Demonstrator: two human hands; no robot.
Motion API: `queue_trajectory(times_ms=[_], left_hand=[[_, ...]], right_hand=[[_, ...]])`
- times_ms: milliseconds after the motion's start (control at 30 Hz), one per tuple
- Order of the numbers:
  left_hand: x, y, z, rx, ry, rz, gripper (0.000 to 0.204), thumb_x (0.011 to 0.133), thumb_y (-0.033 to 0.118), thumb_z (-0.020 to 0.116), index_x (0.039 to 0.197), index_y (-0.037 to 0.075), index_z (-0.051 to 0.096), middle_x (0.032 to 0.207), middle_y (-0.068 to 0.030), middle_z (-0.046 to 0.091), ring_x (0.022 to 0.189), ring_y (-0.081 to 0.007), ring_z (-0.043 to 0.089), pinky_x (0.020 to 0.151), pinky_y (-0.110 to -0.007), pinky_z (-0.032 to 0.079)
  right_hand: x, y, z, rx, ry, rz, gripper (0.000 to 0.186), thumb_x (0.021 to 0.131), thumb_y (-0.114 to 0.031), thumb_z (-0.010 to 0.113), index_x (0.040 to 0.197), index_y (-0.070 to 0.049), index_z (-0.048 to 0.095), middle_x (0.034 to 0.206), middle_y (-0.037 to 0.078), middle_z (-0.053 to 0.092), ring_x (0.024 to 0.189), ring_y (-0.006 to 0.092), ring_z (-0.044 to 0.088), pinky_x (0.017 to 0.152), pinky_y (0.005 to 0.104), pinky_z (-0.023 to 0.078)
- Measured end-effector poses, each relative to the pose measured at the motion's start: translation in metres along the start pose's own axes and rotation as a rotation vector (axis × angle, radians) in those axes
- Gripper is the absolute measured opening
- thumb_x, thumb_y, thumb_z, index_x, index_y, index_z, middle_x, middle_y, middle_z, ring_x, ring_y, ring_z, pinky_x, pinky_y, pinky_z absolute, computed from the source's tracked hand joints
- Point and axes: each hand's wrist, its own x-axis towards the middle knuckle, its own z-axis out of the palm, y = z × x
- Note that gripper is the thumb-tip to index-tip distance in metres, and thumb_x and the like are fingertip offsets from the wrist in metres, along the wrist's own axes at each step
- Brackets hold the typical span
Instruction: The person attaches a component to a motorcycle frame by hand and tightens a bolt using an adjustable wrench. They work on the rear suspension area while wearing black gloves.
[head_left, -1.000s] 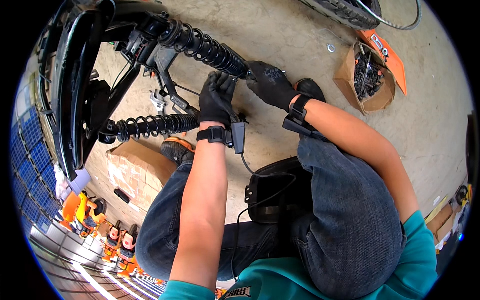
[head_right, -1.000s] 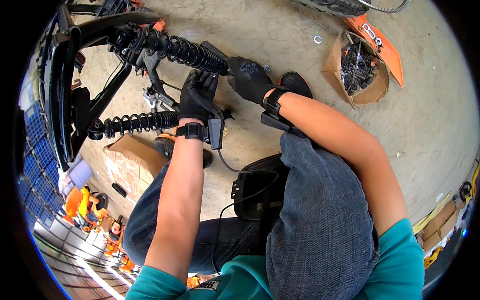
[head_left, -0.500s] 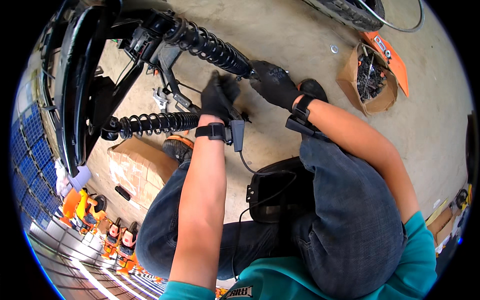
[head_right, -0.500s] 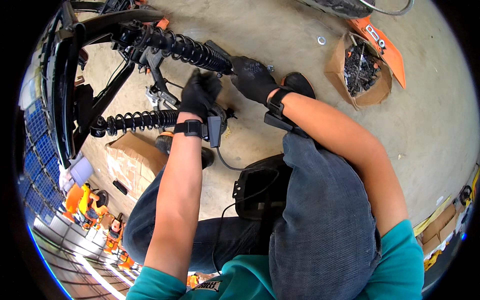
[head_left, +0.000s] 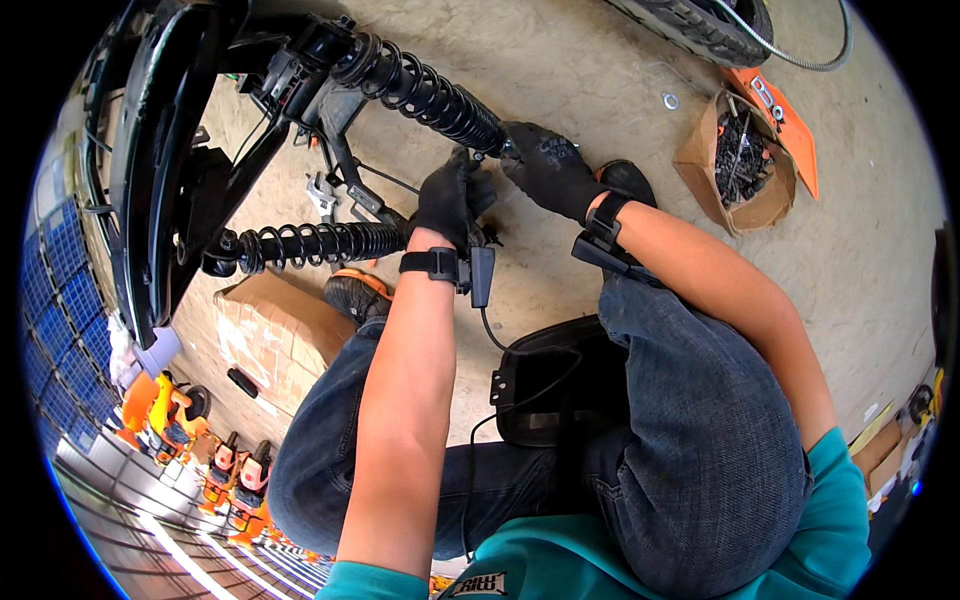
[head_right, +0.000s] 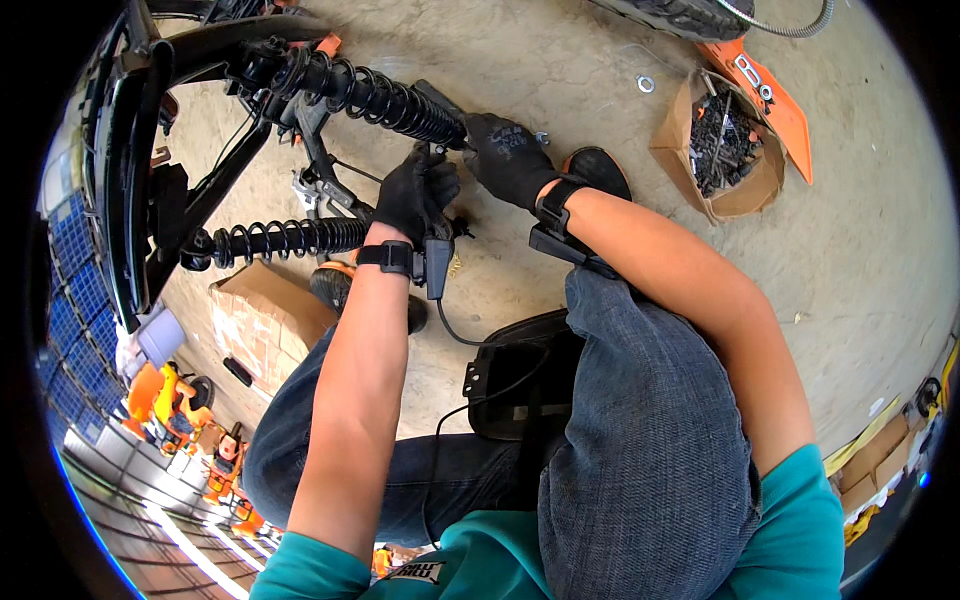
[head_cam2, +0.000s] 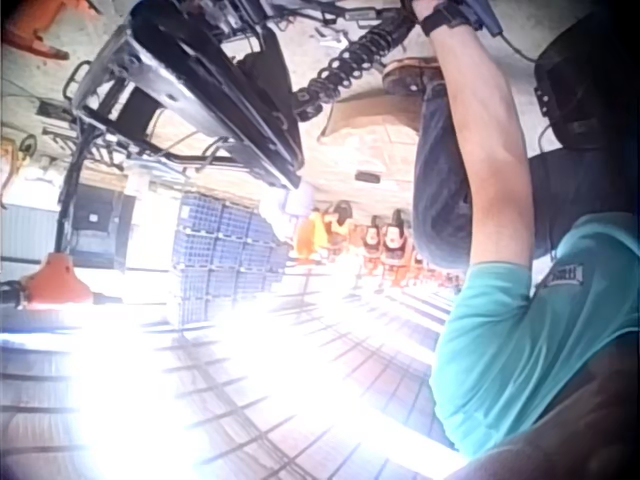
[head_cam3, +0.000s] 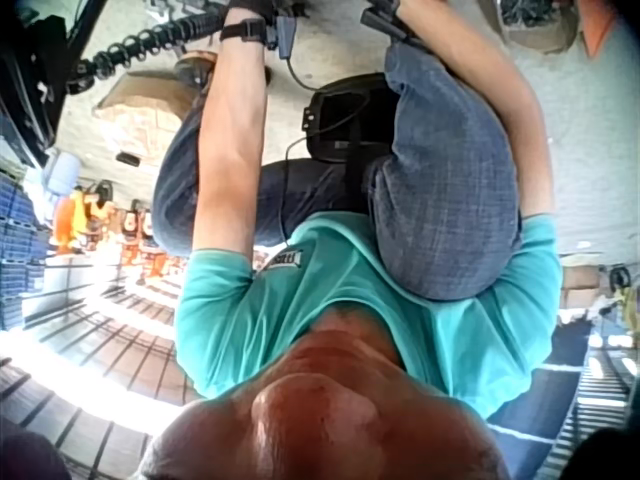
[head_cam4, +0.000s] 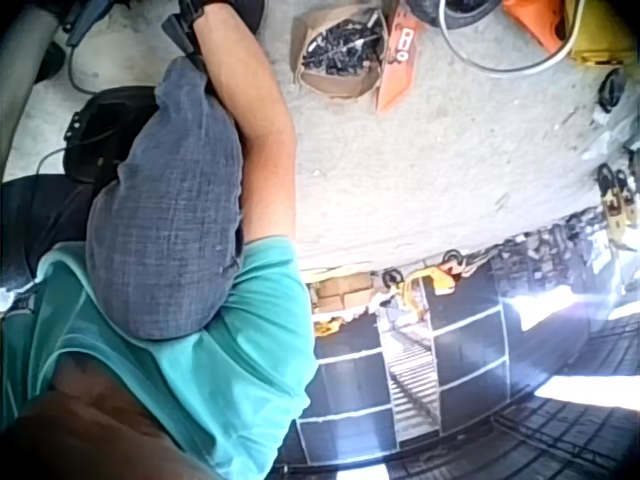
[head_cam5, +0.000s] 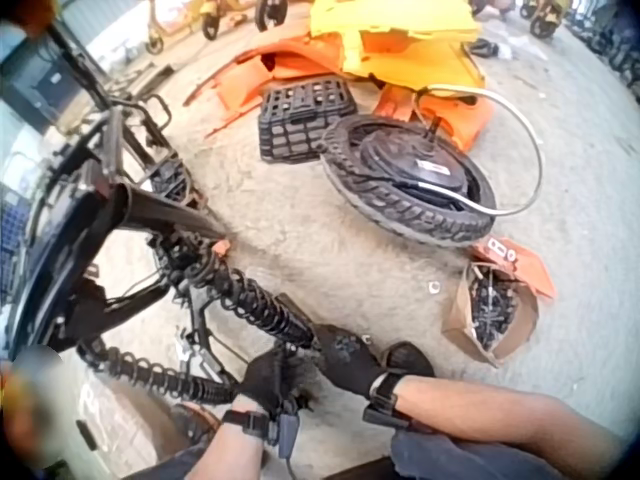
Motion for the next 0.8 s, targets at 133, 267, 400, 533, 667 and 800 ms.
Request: queue_trajectory(times_ms=[133, 267, 400, 533, 667, 800], left_hand=[[0.014, 0.004, -0.018, -0.017, -0.248, -0.092, 0.018, 0.095, 0.018, 0.052, 0.101, 0.002, 0.057, 0.084, -0.0070, 0.061, 0.071, -0.0182, 0.060, 0.062, -0.028, 0.052], [0.004, -0.008, 0.013, -0.059, 0.005, 0.271, 0.020, 0.096, 0.020, 0.051, 0.098, 0.002, 0.058, 0.079, -0.0057, 0.060, 0.073, -0.0160, 0.060, 0.062, -0.028, 0.051], [0.005, -0.004, 0.001, -0.070, -0.043, 0.082, 0.021, 0.096, 0.022, 0.051, 0.097, 0.002, 0.059, 0.078, -0.0045, 0.060, 0.071, -0.0147, 0.059, 0.061, -0.027, 0.051], [0.001, 0.010, 0.002, 0.049, -0.226, -0.151, 0.022, 0.096, 0.022, 0.051, 0.096, 0.002, 0.059, 0.077, -0.0044, 0.059, 0.070, -0.0145, 0.058, 0.061, -0.027, 0.050], [-0.008, 0.000, 0.018, 0.021, -0.061, 0.145, 0.020, 0.095, 0.022, 0.052, 0.095, 0.003, 0.059, 0.077, -0.0046, 0.059, 0.069, -0.0152, 0.058, 0.062, -0.028, 0.050], [0.005, -0.013, -0.001, -0.081, -0.069, 0.108, 0.024, 0.096, 0.025, 0.050, 0.096, 0.002, 0.059, 0.077, -0.0068, 0.060, 0.069, -0.0189, 0.060, 0.064, -0.030, 0.051]], right_hand=[[-0.001, -0.006, -0.003, 0.004, 0.009, -0.031, 0.038, 0.078, -0.015, 0.065, 0.110, 0.000, 0.052, 0.105, 0.022, 0.059, 0.097, 0.0384, 0.058, 0.083, 0.0450, 0.047], [-0.002, -0.001, -0.001, -0.012, 0.028, -0.030, 0.037, 0.078, -0.015, 0.064, 0.109, -0.001, 0.051, 0.104, 0.022, 0.059, 0.096, 0.0387, 0.058, 0.081, 0.0454, 0.047], [0.000, -0.001, 0.000, -0.030, 0.009, -0.021, 0.037, 0.078, -0.015, 0.065, 0.110, -0.001, 0.051, 0.103, 0.021, 0.059, 0.095, 0.0388, 0.058, 0.081, 0.0455, 0.047], [0.000, -0.002, -0.003, 0.002, 0.044, -0.033, 0.037, 0.078, -0.016, 0.065, 0.109, -0.002, 0.052, 0.102, 0.022, 0.060, 0.095, 0.0390, 0.058, 0.081, 0.0453, 0.047], [-0.002, -0.003, -0.003, 0.031, 0.049, -0.029, 0.036, 0.077, -0.015, 0.065, 0.109, -0.002, 0.053, 0.102, 0.022, 0.060, 0.095, 0.0391, 0.058, 0.080, 0.0453, 0.047], [-0.001, -0.007, -0.009, 0.061, -0.082, 0.015, 0.050, 0.081, -0.016, 0.065, 0.125, -0.001, 0.048, 0.114, 0.023, 0.057, 0.106, 0.0383, 0.056, 0.089, 0.0429, 0.046]])
